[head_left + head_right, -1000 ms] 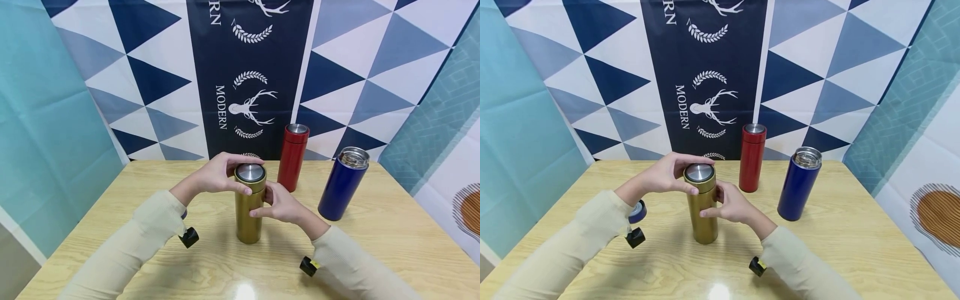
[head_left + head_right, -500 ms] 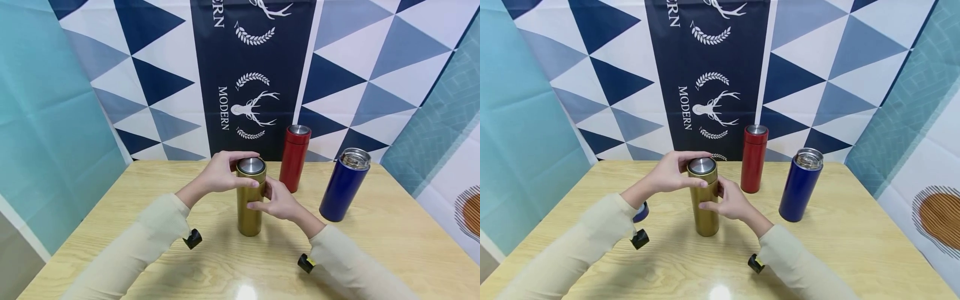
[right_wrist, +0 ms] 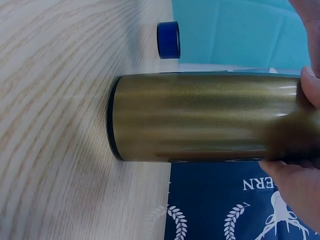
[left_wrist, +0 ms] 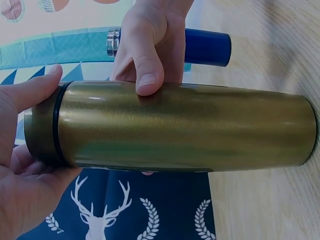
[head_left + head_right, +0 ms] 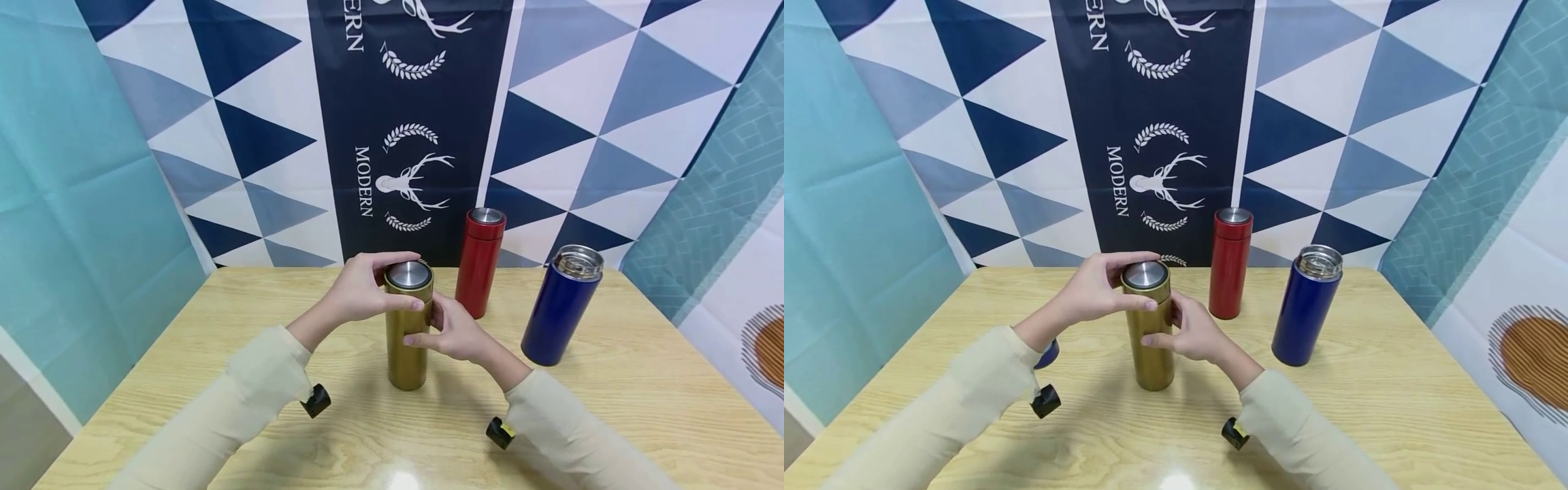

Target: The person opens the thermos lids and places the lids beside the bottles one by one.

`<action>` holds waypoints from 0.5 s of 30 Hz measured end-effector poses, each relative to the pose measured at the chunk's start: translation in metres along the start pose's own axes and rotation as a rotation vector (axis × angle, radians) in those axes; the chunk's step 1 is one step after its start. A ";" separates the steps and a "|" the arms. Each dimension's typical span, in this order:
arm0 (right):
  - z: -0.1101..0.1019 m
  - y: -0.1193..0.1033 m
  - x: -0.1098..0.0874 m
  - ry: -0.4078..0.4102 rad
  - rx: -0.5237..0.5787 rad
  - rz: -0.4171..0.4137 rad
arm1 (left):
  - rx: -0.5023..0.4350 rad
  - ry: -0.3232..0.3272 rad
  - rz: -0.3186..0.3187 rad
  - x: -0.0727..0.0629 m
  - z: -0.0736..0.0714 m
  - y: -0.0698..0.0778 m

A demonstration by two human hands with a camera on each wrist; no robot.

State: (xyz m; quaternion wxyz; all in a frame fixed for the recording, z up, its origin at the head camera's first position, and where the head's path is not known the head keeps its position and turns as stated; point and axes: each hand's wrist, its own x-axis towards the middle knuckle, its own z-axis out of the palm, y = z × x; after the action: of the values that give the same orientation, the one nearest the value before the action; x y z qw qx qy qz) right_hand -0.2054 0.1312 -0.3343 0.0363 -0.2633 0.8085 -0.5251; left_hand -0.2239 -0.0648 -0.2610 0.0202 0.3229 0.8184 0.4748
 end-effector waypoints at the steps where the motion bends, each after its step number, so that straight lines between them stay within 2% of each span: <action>1: 0.000 0.000 0.000 -0.002 0.002 0.002 | 0.004 0.004 -0.001 0.000 0.000 0.001; 8: -0.001 0.000 0.000 -0.007 0.006 0.021 | 0.041 0.024 -0.011 -0.002 0.003 0.005; 15: -0.002 0.002 0.000 -0.013 0.012 0.025 | 0.058 0.059 -0.057 -0.002 0.006 0.008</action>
State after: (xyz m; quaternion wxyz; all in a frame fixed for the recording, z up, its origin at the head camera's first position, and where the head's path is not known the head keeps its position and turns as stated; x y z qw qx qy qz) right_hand -0.2069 0.1329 -0.3349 0.0495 -0.2564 0.8084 -0.5276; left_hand -0.2165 -0.0585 -0.2579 0.0000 0.2858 0.8410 0.4593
